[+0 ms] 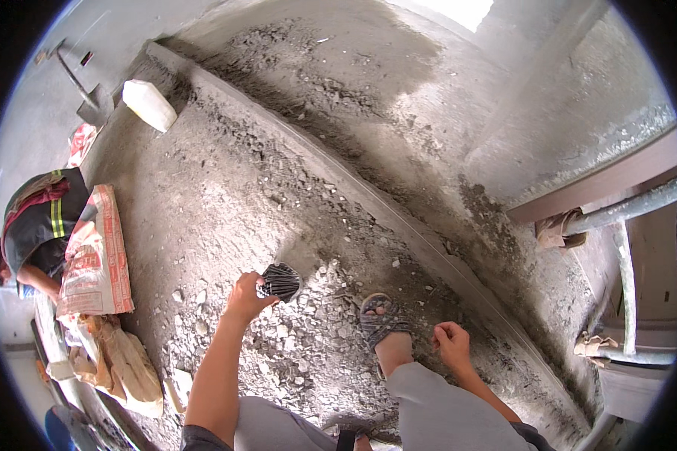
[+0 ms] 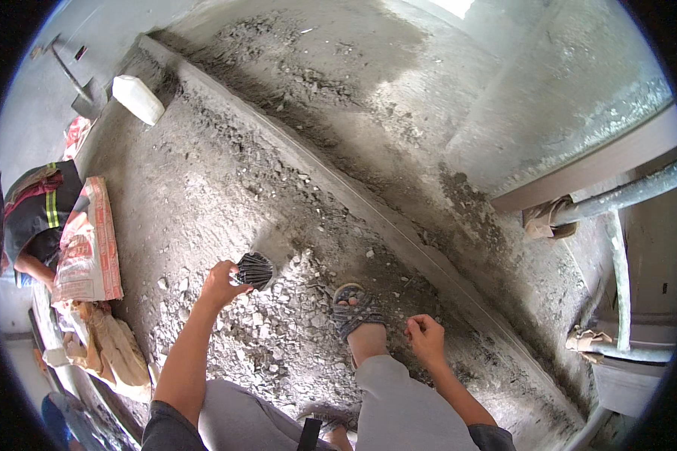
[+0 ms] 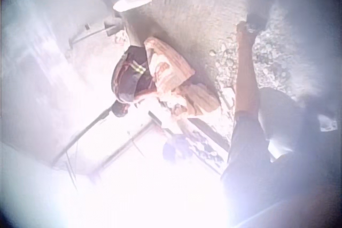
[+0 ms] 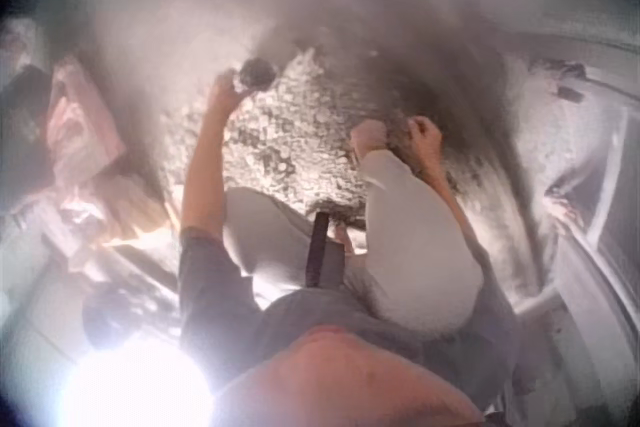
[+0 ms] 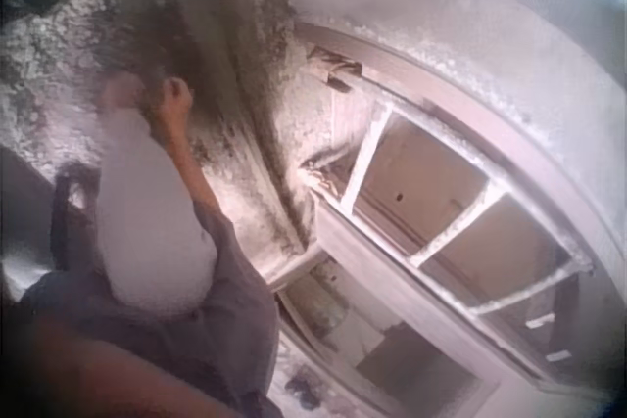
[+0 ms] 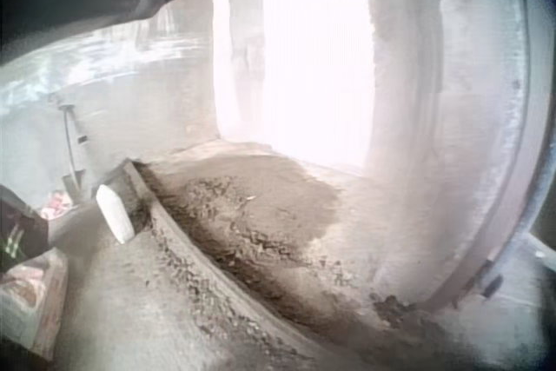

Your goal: The person gathers nails from the floor, then places them one by one into a narrow trench along a concrete floor. Other workers are visible in the background mixing materials.

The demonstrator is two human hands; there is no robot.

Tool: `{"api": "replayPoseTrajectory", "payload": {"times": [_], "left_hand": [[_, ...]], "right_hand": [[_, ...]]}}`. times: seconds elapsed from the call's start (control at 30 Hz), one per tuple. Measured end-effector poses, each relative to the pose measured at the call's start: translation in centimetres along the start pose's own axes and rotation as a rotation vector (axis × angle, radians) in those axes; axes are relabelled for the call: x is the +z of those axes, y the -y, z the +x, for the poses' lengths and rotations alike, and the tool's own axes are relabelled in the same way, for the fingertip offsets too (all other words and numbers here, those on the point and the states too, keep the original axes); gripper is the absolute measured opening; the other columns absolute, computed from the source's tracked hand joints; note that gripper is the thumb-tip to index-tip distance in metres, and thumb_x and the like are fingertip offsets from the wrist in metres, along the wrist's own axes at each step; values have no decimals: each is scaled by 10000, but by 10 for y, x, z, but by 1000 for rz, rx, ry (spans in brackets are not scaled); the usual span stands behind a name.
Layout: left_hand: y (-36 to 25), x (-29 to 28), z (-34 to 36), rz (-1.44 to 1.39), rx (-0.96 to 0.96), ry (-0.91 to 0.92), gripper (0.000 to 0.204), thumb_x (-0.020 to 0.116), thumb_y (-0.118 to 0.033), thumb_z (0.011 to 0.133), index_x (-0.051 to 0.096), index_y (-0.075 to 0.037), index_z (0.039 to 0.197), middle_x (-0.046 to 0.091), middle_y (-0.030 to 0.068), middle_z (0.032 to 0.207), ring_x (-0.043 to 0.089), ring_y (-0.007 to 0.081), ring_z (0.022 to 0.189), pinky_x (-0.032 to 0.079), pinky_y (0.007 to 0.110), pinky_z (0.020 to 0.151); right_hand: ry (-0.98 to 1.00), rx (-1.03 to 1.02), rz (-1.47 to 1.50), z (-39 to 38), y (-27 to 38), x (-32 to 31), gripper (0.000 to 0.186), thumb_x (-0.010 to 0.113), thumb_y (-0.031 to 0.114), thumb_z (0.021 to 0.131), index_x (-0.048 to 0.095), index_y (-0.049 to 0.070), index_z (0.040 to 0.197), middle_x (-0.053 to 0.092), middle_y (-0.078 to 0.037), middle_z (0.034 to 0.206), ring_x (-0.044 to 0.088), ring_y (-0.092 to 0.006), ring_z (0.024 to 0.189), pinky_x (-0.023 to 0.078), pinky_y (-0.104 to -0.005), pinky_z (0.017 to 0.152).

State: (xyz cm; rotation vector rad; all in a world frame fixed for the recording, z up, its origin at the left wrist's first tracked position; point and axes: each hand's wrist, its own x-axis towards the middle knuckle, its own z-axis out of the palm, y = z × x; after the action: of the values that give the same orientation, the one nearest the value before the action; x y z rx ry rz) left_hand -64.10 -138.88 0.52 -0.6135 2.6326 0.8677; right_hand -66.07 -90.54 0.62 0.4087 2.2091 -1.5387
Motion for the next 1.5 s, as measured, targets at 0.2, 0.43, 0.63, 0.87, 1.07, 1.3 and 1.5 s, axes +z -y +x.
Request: {"api": "replayPoseTrajectory", "payload": {"times": [0.2, 0.43, 0.63, 0.87, 1.07, 1.3, 1.5], "left_hand": [[-35, -3, -9, 238, 179, -186, 322, 820, -236, 696, 677, -103, 952, 588, 104, 991, 564, 273, 1048, 472, 402, 896], [-39, 8, -1, 449, 303, -4, 88, 549, -47, 794, 636, -40, 808, 584, 105, 983, 575, 276, 1009, 494, 407, 874], [-24, 16, 0, 429, 362, -60, 50, 598, -69, 782, 628, -33, 800, 597, 117, 960, 588, 290, 973, 507, 408, 841], [-55, -31, -15, -204, 172, -138, 169, 675, -64, 836, 658, 4, 990, 693, 154, 870, 680, 247, 711, 544, 337, 642], [-150, -27, -67, -1006, 54, 120, 143, 674, -32, 867, 636, 59, 970, 681, 102, 804, 649, 138, 680, 549, 265, 601], [-197, -16, -89, -1333, -11, 221, 136, 642, -57, 898, 627, 69, 947, 677, 114, 822, 657, 156, 687, 555, 262, 617], [-119, 2, 8, -1187, -37, -90, 128, 651, -85, 882, 629, 34, 926, 679, 119, 855, 660, 164, 755, 551, 284, 691]], "right_hand": [[50, 18, -26, 6, 17, 5, 137, 585, 118, 920, 615, -14, 901, 626, -48, 700, 574, -100, 583, 473, -258, 541], [96, -32, -48, 11, 17, 12, 148, 588, 128, 921, 619, -17, 910, 632, -48, 714, 584, -104, 607, 476, -258, 554], [118, 14, -32, 9, 12, 14, 156, 590, 131, 924, 631, -17, 946, 646, -56, 747, 592, -105, 651, 492, -266, 590], [197, -195, 40, 10, 67, 16, 192, 579, 135, 938, 609, -21, 1045, 661, -74, 854, 620, -111, 742, 510, -274, 611], [682, -147, 294, -6, 173, 72, 215, 606, 70, 924, 575, -4, 1123, 663, -101, 939, 617, -131, 766, 500, -272, 673], [689, -21, 377, 6, 196, 65, 188, 640, 69, 903, 587, -11, 1065, 648, -120, 938, 623, -180, 783, 517, -308, 688], [392, -163, 675, 101, 208, 60, 145, 556, 149, 964, 537, 36, 1052, 638, -149, 1059, 669, -275, 897, 583, -401, 742]]}}
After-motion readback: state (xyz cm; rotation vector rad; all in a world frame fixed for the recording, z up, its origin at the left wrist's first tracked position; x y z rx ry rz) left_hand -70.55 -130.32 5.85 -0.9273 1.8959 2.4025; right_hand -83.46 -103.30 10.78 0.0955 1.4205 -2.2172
